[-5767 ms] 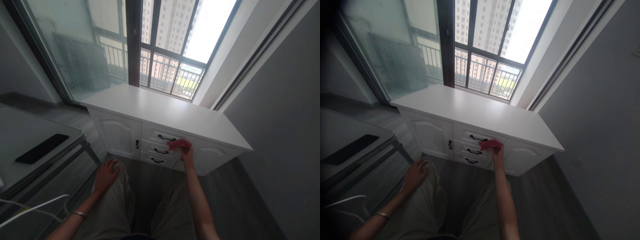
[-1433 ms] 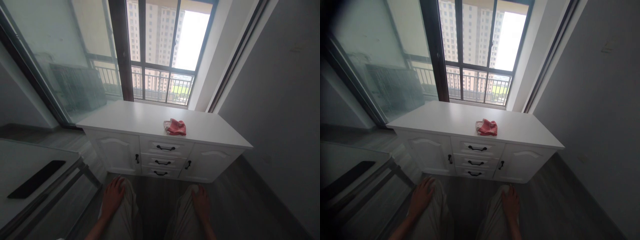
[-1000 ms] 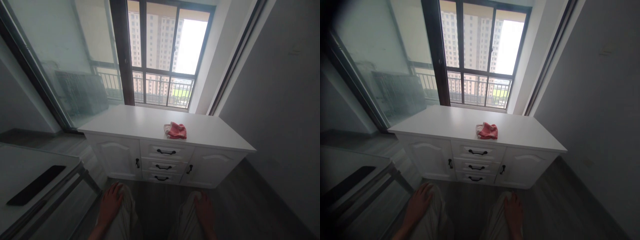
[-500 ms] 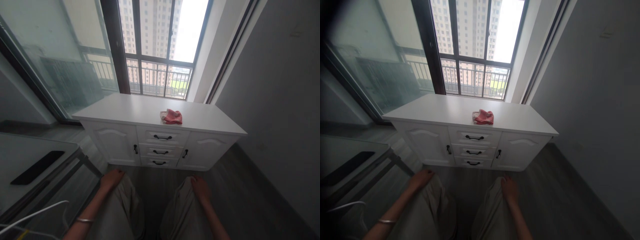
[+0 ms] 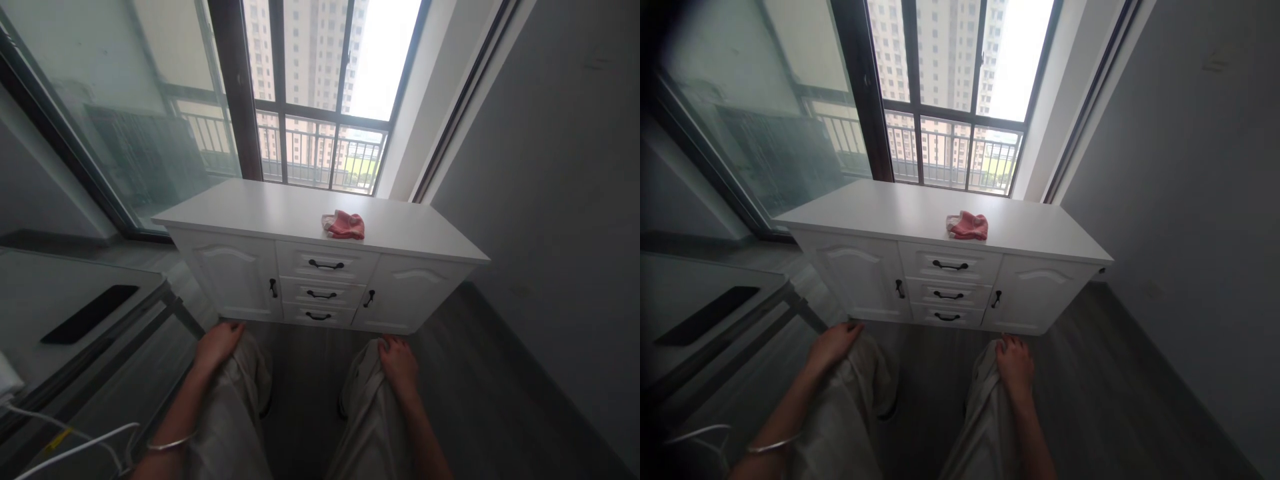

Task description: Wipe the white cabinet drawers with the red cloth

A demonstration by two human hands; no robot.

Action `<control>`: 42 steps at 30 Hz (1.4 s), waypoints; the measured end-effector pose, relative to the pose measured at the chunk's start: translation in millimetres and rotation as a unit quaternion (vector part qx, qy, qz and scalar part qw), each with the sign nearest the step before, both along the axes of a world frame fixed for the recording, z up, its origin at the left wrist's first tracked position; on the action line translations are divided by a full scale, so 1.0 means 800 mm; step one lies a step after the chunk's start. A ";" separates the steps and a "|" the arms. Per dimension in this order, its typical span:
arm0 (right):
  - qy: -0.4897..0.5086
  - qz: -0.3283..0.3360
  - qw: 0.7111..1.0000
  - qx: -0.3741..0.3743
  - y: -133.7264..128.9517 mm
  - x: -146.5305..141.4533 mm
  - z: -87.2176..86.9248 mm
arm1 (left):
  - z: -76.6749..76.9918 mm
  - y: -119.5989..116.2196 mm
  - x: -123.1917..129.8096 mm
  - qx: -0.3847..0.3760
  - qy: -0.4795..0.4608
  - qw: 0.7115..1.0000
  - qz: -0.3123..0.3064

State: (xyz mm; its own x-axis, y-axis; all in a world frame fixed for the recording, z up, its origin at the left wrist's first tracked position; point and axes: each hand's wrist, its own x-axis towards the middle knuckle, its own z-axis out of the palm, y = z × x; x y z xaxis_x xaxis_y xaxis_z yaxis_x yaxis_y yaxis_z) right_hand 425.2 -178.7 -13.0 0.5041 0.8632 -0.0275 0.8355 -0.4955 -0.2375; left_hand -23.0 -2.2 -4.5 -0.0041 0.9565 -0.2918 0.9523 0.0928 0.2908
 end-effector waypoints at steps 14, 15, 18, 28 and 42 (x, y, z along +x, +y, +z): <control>0.007 -0.001 1.000 -0.001 0.026 0.005 0.000 | -0.014 0.039 -0.042 0.009 -0.063 0.997 0.038; 0.008 -0.001 1.000 -0.004 0.026 0.005 0.001 | -0.015 0.040 -0.044 0.006 -0.067 0.997 0.038; 0.006 0.002 1.000 -0.015 0.025 0.003 0.004 | -0.017 0.037 -0.047 -0.003 -0.072 0.997 0.040; 0.007 -0.016 1.000 -0.012 0.026 0.010 0.004 | -0.033 0.041 -0.059 0.012 -0.102 0.994 0.039; 0.092 0.174 0.897 0.396 0.189 0.004 0.111 | -0.047 0.045 -0.048 0.027 -0.083 0.995 0.055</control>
